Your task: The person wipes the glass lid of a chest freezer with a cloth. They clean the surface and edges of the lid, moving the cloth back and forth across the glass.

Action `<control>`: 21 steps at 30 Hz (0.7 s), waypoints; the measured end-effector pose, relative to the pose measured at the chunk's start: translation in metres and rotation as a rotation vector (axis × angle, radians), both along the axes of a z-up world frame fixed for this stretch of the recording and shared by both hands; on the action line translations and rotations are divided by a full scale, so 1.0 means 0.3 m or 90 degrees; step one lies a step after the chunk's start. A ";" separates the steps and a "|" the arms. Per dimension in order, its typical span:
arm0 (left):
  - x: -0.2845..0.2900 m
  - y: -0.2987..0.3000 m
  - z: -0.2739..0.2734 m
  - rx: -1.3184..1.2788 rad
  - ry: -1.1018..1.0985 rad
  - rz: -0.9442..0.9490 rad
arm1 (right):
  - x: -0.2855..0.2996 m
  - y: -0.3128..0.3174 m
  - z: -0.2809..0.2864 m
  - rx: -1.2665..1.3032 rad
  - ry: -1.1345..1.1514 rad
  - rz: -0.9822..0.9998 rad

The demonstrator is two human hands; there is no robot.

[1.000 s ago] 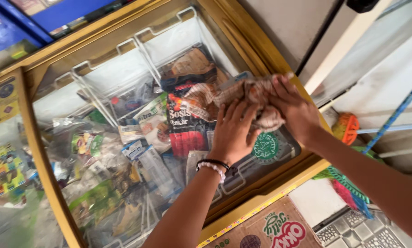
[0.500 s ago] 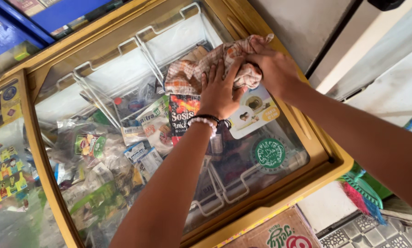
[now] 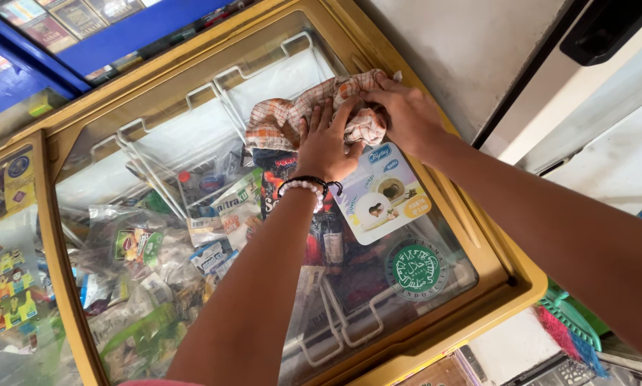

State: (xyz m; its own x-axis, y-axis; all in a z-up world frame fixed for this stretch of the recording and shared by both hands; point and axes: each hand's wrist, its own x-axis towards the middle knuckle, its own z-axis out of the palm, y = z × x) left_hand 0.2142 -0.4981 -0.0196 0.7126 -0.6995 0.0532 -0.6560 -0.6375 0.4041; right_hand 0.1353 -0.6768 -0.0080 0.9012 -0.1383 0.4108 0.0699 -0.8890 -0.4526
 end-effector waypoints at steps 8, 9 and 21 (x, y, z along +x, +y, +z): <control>-0.067 0.002 0.005 0.028 0.021 0.025 | -0.046 0.021 0.016 -0.021 0.012 0.002; -0.087 0.011 0.002 0.029 0.024 0.022 | -0.066 0.028 0.014 -0.036 0.014 -0.005; -0.307 0.156 -0.002 -0.040 0.014 -0.123 | -0.504 0.210 -0.014 -0.087 0.255 0.025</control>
